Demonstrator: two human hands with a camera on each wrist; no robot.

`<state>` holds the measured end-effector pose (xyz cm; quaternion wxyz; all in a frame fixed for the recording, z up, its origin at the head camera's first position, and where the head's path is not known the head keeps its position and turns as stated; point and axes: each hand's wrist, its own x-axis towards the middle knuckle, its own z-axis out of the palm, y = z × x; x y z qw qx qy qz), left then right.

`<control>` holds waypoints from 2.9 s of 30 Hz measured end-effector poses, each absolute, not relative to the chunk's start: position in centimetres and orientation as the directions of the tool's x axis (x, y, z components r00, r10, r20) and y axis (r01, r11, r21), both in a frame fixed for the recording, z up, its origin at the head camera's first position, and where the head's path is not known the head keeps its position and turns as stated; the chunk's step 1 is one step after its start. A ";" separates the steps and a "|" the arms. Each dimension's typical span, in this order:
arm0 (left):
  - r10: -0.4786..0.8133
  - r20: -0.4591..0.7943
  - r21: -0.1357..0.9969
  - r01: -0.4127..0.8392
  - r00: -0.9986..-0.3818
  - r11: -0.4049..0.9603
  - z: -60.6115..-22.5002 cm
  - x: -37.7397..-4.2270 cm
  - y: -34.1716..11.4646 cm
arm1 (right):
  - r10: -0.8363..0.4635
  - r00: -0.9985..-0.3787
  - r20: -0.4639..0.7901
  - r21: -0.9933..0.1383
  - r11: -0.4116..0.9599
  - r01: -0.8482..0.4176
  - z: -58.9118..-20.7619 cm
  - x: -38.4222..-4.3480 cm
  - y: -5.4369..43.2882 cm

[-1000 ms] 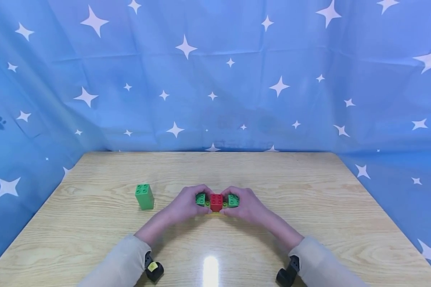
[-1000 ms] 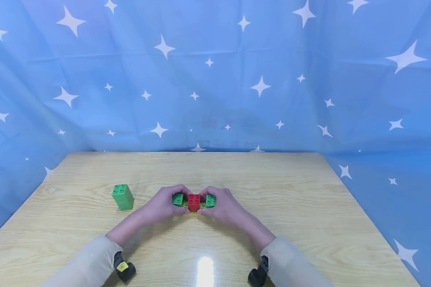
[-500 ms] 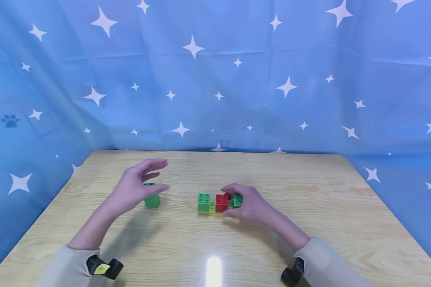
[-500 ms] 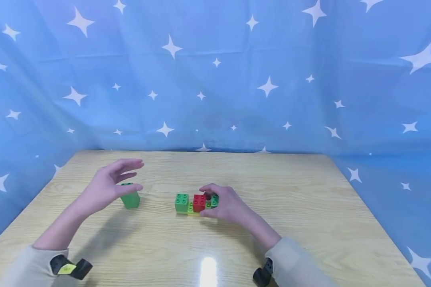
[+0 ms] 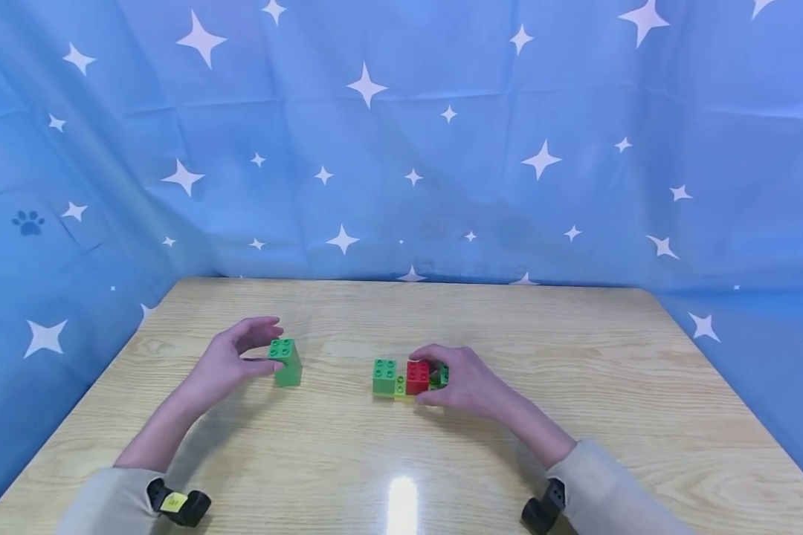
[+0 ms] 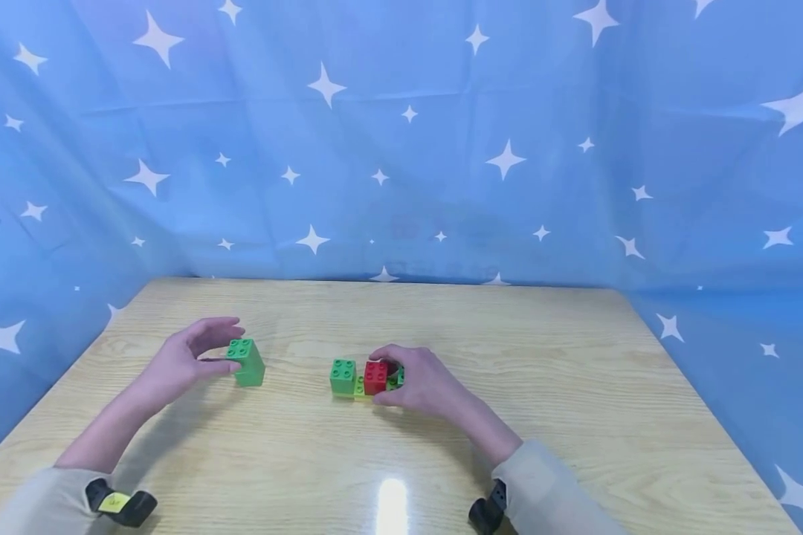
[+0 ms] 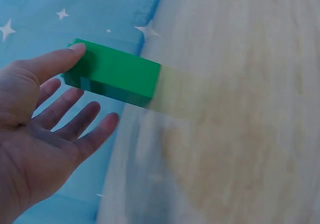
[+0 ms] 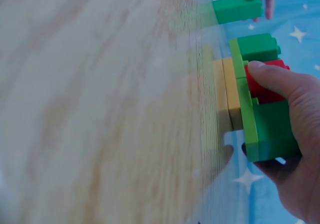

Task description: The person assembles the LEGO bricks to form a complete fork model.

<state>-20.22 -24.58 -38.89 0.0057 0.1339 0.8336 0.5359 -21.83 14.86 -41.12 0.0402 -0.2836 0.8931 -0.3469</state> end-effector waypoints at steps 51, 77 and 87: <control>0.373 0.116 0.967 0.190 -0.920 0.169 -42.1 -21.7 -10.0 | -0.301 -0.887 0.351 -0.750 0.477 -0.458 -37.7 -20.3 17.4; 0.380 0.143 0.970 0.205 -0.914 0.128 -43.0 -21.2 -6.4 | -0.356 -0.836 0.417 -0.753 0.379 -0.537 -37.4 -20.5 15.9; 0.373 0.088 0.987 0.131 -0.924 0.091 -42.0 -21.2 -7.1 | -0.401 -0.830 0.388 -0.737 0.406 -0.541 -37.1 -20.7 15.7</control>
